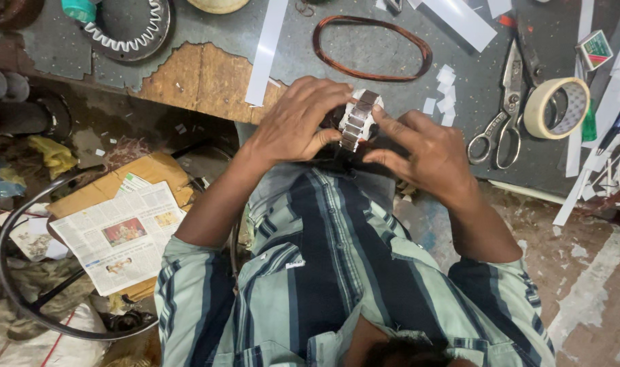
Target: The person winds a copper wire around a motor stator core, using a screwdriver to adjust the wire placement and securing it with white tape. The person works on the component while seated on the floor.
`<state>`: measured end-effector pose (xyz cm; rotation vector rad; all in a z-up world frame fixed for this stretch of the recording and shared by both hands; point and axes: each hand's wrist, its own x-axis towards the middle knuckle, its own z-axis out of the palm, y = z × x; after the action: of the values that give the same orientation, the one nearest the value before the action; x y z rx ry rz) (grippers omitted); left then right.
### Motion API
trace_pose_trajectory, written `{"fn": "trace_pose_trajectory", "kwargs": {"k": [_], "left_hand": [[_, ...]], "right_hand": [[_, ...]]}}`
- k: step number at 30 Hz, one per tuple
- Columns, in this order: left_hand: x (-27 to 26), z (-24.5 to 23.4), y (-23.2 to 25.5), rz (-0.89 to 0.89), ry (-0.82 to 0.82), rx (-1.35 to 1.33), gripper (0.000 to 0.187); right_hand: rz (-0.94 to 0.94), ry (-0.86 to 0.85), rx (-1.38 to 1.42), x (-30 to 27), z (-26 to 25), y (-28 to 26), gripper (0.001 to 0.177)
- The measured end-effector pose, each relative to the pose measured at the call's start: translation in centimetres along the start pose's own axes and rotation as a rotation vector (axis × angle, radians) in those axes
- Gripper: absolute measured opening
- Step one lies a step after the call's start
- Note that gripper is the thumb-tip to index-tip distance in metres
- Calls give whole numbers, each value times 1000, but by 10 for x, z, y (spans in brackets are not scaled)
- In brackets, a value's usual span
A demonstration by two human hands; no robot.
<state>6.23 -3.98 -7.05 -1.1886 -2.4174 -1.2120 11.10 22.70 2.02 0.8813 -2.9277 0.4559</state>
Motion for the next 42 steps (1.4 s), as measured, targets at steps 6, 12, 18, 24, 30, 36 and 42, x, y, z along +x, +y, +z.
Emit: {"fn": "trace_pose_trajectory", "kwargs": {"k": [6,12,18,24,30,36,42], "left_hand": [[5,-1,-1,41,-94,74,73],[10,-11,15,66,-95,231,75],[52,18,89,45,40,-57,77],[64,98,95,23,325,162,78],[63,93,96,-43,200,347,57],[66,101,91,-52,232,466,24],[71,118,89,-55,308,411,45]], "right_hand": [[54,-73,9,-2,-10,1,67],[131,-194,-138,-17,-31,7,55],[23,-107,-125,-37,-17,27,40],[-5,-62,140,-51,-8,55,24],[189,-55,367,-50,-18,65,23],[549,374,1408,-73,19,68,45],[388,499,1972,-94,68,54,27]]}}
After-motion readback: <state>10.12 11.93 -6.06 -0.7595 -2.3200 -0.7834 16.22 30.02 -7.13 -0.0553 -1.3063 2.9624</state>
